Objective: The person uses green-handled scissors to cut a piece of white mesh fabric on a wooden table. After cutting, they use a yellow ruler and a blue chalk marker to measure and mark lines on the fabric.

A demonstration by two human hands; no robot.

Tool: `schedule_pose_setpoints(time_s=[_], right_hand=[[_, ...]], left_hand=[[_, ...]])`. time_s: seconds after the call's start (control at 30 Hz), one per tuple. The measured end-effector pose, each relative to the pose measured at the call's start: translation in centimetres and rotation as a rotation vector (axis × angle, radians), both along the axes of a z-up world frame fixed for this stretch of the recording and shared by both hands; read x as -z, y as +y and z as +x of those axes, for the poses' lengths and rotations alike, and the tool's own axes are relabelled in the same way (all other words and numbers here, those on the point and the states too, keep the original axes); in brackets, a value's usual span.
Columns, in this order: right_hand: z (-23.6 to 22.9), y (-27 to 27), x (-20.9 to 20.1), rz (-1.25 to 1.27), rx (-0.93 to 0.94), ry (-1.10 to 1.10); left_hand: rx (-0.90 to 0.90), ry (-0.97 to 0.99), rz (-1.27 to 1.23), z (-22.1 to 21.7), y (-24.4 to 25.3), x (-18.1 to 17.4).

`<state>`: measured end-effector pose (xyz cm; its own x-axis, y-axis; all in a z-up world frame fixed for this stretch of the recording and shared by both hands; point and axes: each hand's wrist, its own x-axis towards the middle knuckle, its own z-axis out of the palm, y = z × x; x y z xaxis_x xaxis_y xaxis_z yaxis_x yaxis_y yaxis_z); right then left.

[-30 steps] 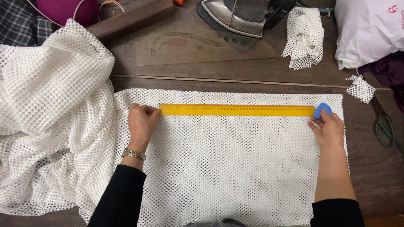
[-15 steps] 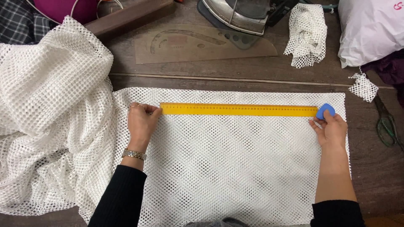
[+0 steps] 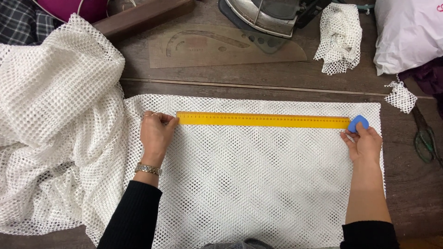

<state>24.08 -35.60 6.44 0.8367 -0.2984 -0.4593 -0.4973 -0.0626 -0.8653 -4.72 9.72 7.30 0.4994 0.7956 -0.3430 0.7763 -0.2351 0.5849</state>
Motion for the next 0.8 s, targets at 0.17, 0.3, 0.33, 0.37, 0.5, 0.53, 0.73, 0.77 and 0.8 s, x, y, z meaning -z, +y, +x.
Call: schedule_pose_setpoints(time_s=[0.17,0.3,0.33,0.37,0.5,0.53,0.73,0.77,0.8], right_hand=[[0.1,-0.3,0.4,-0.005,0.003,0.000],[-0.2,0.3,-0.2,-0.004,0.005,-0.003],[-0.1,0.1,0.0,-0.005,0.004,-0.003],[-0.1,0.0,0.2,0.012,0.011,-0.013],[0.2,-0.4,0.7,0.023,0.008,-0.022],[0.2,-0.5,0.8,0.023,0.009,-0.023],[0.6,-1.1,1.6,0.003,-0.003,-0.011],[0.6,-1.0,1.5,0.005,0.006,-0.015],[0.5,-0.9,1.5,0.007,0.014,-0.020]], left_hand=[[-0.004,0.005,-0.002,0.0,0.0,-0.1],[0.000,0.036,-0.003,0.0,0.0,-0.1],[-0.001,0.037,-0.004,0.0,0.0,0.1],[0.003,0.025,0.004,-0.1,0.1,0.2],[0.012,0.024,0.004,-0.1,0.1,0.1],[0.012,0.024,0.003,-0.1,0.0,0.0],[0.017,0.011,-0.001,-0.2,-0.1,-0.1],[0.018,0.008,0.003,-0.2,-0.1,0.0],[0.018,0.005,0.007,-0.2,0.0,0.0]])
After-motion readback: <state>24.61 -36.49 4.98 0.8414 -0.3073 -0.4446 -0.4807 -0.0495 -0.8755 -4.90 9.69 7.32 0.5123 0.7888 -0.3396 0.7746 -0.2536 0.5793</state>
